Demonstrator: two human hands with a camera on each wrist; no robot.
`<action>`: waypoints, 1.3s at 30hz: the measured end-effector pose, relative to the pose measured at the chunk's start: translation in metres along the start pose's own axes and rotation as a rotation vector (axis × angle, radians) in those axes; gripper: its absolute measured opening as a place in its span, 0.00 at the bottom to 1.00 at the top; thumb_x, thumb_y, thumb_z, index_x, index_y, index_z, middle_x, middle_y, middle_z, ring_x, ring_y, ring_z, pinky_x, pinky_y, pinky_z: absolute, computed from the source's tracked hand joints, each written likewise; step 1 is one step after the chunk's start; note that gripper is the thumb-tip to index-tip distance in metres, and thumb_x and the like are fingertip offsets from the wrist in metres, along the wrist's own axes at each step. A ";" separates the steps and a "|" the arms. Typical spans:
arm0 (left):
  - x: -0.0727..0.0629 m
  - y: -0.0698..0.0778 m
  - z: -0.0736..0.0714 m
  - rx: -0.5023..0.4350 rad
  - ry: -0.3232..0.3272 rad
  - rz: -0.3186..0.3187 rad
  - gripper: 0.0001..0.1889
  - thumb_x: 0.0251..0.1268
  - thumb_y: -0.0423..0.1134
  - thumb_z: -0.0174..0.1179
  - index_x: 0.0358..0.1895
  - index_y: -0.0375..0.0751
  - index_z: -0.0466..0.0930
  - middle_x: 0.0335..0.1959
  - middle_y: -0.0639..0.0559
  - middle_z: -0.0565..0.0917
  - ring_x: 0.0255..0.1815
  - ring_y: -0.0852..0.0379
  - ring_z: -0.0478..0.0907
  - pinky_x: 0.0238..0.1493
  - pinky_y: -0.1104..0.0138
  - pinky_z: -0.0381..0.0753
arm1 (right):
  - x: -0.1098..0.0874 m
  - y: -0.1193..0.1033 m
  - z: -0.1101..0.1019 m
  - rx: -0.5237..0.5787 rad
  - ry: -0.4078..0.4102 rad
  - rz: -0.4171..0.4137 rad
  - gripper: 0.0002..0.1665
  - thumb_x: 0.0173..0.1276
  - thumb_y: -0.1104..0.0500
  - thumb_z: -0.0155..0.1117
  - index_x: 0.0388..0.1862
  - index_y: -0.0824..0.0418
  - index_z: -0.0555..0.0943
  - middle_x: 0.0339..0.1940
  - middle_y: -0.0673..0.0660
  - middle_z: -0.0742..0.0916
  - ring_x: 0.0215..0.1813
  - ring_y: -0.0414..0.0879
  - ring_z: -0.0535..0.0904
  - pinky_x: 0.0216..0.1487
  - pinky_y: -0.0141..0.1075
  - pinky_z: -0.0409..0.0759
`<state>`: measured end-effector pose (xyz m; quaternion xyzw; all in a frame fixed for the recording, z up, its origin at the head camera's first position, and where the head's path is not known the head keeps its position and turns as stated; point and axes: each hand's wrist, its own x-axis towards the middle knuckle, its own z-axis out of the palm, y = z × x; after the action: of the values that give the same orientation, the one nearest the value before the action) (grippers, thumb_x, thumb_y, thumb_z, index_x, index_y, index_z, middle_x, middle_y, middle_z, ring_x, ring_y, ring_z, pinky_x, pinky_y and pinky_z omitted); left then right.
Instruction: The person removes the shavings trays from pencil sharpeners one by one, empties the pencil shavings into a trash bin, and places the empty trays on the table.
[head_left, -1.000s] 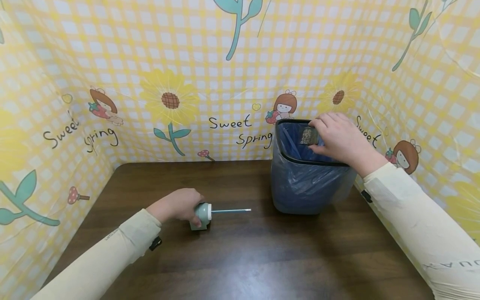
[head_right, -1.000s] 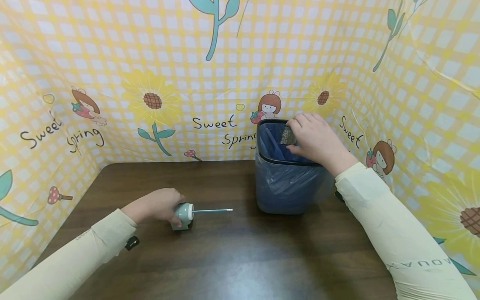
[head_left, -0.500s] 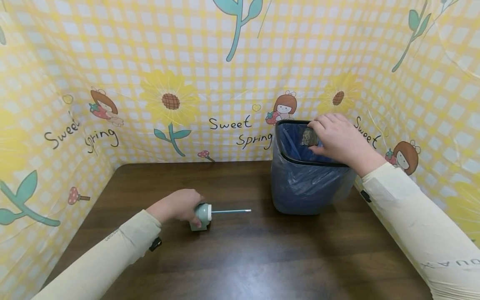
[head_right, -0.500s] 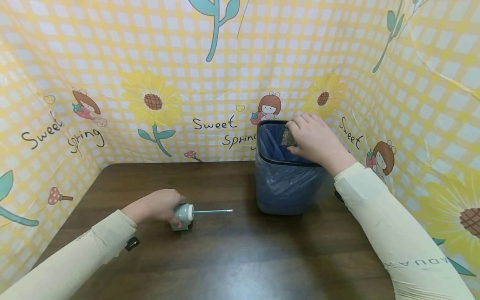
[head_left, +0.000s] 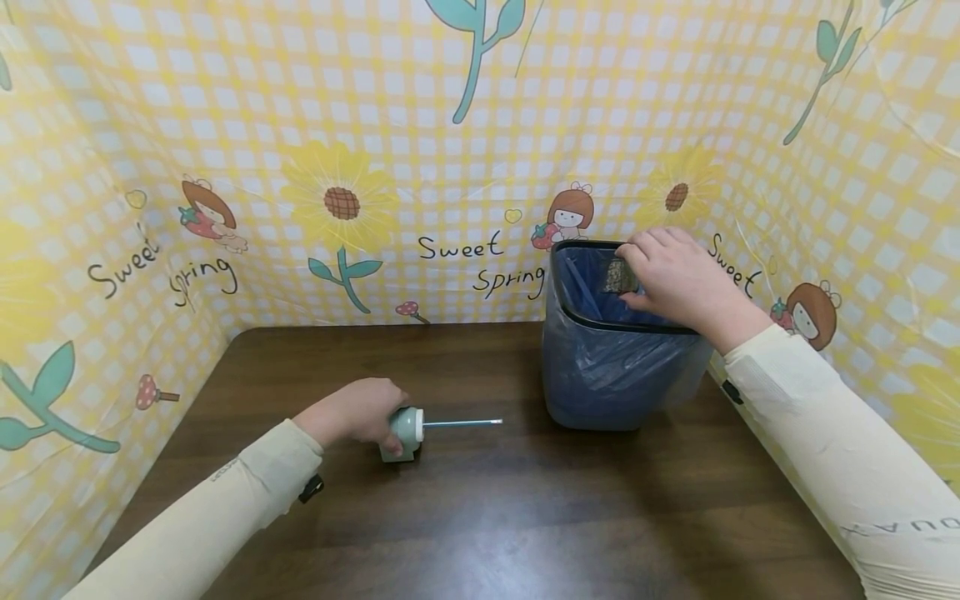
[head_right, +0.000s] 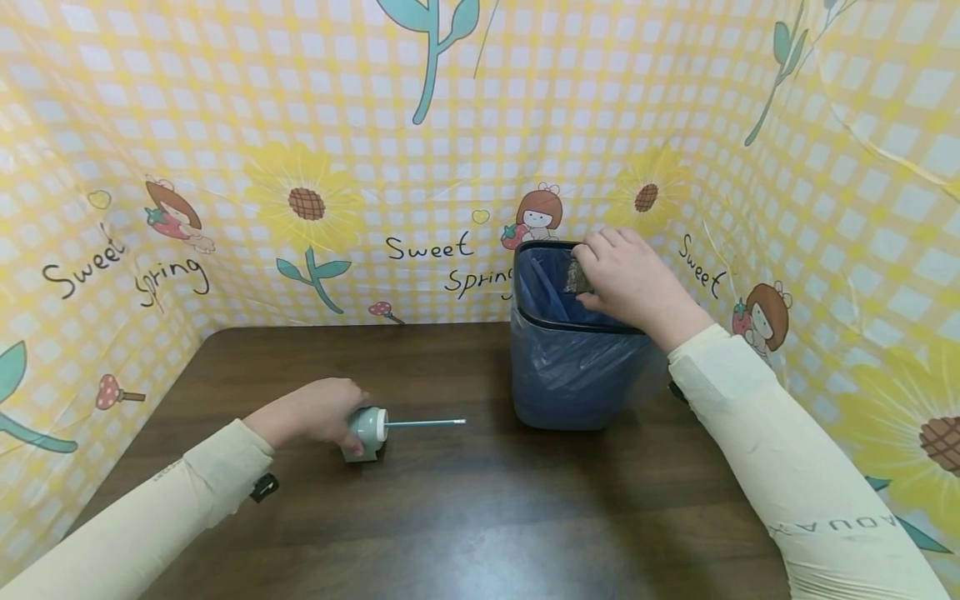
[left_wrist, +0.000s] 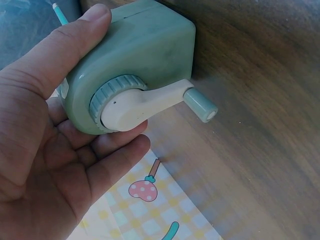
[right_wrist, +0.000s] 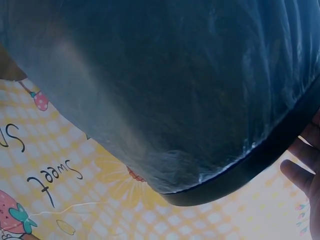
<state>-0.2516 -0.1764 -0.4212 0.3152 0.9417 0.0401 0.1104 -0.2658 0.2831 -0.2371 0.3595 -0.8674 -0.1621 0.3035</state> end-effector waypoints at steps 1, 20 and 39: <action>0.000 0.000 0.000 0.001 0.000 0.001 0.29 0.44 0.55 0.81 0.48 0.43 0.85 0.35 0.58 0.85 0.32 0.61 0.77 0.37 0.61 0.82 | 0.000 0.000 0.000 -0.002 -0.001 -0.002 0.41 0.53 0.44 0.83 0.55 0.70 0.79 0.48 0.66 0.84 0.52 0.64 0.80 0.58 0.57 0.76; 0.001 0.000 -0.001 0.015 0.002 0.019 0.31 0.44 0.55 0.82 0.50 0.41 0.85 0.35 0.57 0.86 0.32 0.62 0.78 0.38 0.61 0.82 | 0.000 0.003 -0.002 -0.053 -0.006 -0.041 0.41 0.53 0.44 0.83 0.55 0.71 0.79 0.47 0.67 0.84 0.51 0.63 0.80 0.59 0.55 0.75; 0.000 0.001 0.000 0.019 0.005 0.017 0.32 0.44 0.56 0.81 0.51 0.42 0.85 0.36 0.58 0.86 0.32 0.62 0.78 0.38 0.62 0.82 | 0.001 0.005 -0.005 -0.064 -0.021 -0.069 0.41 0.53 0.44 0.83 0.54 0.71 0.79 0.48 0.67 0.83 0.51 0.63 0.79 0.58 0.55 0.75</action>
<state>-0.2509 -0.1754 -0.4216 0.3241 0.9397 0.0327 0.1045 -0.2659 0.2852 -0.2307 0.3776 -0.8520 -0.2040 0.2998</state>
